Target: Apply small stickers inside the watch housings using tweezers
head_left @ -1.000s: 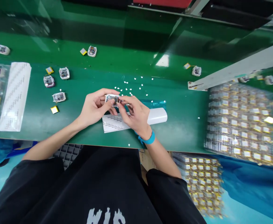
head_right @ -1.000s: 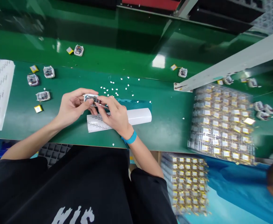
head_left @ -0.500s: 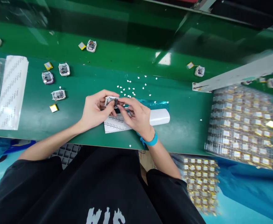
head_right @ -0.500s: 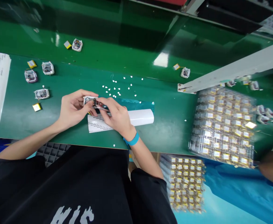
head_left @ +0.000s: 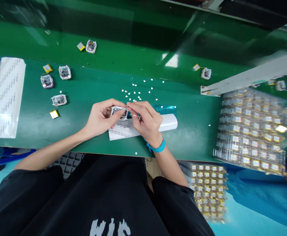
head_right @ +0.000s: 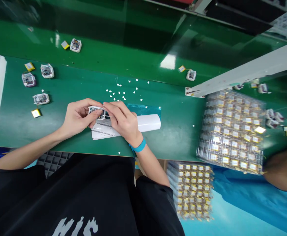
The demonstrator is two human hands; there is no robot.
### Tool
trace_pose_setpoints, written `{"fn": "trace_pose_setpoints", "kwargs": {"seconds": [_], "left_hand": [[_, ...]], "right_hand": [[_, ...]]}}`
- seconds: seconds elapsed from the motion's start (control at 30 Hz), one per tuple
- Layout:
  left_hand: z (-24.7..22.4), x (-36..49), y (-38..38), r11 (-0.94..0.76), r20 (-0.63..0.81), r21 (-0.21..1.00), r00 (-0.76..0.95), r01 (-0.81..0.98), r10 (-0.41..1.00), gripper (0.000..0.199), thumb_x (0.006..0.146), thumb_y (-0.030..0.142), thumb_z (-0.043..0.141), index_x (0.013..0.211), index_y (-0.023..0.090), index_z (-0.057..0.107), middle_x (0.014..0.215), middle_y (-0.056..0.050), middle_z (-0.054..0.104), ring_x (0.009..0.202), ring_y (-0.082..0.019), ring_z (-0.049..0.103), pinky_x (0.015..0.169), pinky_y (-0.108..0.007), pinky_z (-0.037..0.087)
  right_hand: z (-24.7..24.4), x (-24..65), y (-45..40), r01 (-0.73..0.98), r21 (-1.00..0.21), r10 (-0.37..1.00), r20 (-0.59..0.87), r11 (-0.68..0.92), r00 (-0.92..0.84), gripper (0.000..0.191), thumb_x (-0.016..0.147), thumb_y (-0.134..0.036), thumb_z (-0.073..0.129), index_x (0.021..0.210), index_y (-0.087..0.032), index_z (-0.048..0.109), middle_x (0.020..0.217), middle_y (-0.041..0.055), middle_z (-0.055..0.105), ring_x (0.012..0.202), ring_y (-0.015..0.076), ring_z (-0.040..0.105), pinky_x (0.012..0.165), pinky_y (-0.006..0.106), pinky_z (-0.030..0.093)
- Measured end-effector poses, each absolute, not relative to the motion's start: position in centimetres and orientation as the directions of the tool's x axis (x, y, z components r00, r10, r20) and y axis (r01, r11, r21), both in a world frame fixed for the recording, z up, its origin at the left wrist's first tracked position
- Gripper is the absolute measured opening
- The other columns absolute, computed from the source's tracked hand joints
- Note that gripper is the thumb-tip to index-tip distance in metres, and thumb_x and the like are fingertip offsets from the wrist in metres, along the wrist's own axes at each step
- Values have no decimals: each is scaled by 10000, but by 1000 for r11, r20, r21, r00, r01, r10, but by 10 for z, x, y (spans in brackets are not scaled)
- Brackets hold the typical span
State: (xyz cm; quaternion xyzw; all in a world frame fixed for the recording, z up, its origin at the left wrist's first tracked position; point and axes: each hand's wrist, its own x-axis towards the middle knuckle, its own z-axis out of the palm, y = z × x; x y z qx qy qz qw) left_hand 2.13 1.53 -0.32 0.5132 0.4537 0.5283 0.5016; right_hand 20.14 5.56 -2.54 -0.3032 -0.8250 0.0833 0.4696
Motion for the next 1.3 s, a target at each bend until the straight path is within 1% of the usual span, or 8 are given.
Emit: {"fn": "trace_pose_setpoints", "kwargs": {"seconds": [0.13, 0.33, 0.47, 0.53, 0.67, 0.93, 1.17, 1.3], "left_hand": [[-3, 20, 15, -71, 74, 995, 41, -62, 996, 135, 891, 291, 785, 957, 183, 739, 522, 61, 575, 345, -63, 489, 332, -178, 355], [-2, 21, 16, -75, 77, 995, 41, -66, 996, 80, 891, 251, 769, 924, 183, 743, 540, 56, 586, 345, -53, 487, 328, -167, 356], [-1, 20, 16, -42, 42, 999, 20, -26, 999, 95, 901, 250, 756, 963, 188, 719, 534, 64, 571, 346, -54, 470, 327, -175, 348], [-2, 19, 16, -23, 24, 999, 27, -31, 999, 107, 900, 250, 741, 976, 194, 691, 549, 69, 564, 344, -53, 468, 325, -178, 338], [-6, 18, 17, 8, -6, 999, 47, -52, 999, 115, 888, 227, 705, 988, 211, 649, 549, 81, 544, 346, -57, 473, 326, -182, 315], [-9, 19, 16, -41, 43, 997, -20, 68, 999, 175, 878, 239, 737, 946, 236, 575, 536, 89, 559, 359, -67, 490, 350, -191, 346], [-11, 20, 9, -213, 218, 935, 13, 285, 976, 120, 939, 207, 642, 1029, 229, 566, 608, 78, 647, 465, -101, 642, 456, -203, 477], [-12, 21, 8, -299, 332, 876, -25, 378, 943, 105, 927, 192, 650, 997, 219, 578, 642, 66, 658, 485, -87, 632, 449, -194, 441]], "right_hand": [[-31, 204, 55, 508, -313, 555, 702, 802, -445, 245, 1045, -154, 546, 1211, -259, 692, 1038, -6, 822, 845, 116, 777, 612, 224, 592], [-28, 202, 57, 502, -382, 597, 703, 776, -387, 257, 1044, -145, 531, 1235, -240, 676, 1007, 7, 827, 832, 134, 789, 624, 246, 614], [-24, 203, 60, 529, -447, 674, 628, 721, -388, 465, 1050, -85, 407, 1436, -277, 583, 1353, 38, 752, 1169, 182, 763, 840, 308, 686], [-24, 206, 60, 521, -433, 668, 590, 736, -453, 459, 1051, -104, 442, 1437, -299, 595, 1436, 23, 708, 1253, 199, 731, 848, 307, 691], [-30, 212, 60, 504, -326, 587, 602, 800, -542, 391, 1029, -97, 531, 1336, -289, 679, 1337, 5, 767, 1089, 171, 795, 708, 240, 671], [-37, 216, 57, 472, -255, 525, 574, 844, -628, 546, 989, -7, 424, 1430, -250, 636, 1414, 38, 717, 846, 135, 807, 704, 264, 674], [-37, 210, 53, 505, -309, 588, 518, 806, -622, 512, 989, -22, 420, 1392, -226, 662, 1417, 46, 712, 928, 149, 816, 695, 248, 681], [-34, 204, 47, 558, -282, 614, 513, 780, -600, 477, 1026, -69, 402, 1410, -207, 648, 1455, 81, 679, 874, 150, 813, 621, 249, 657]]}}
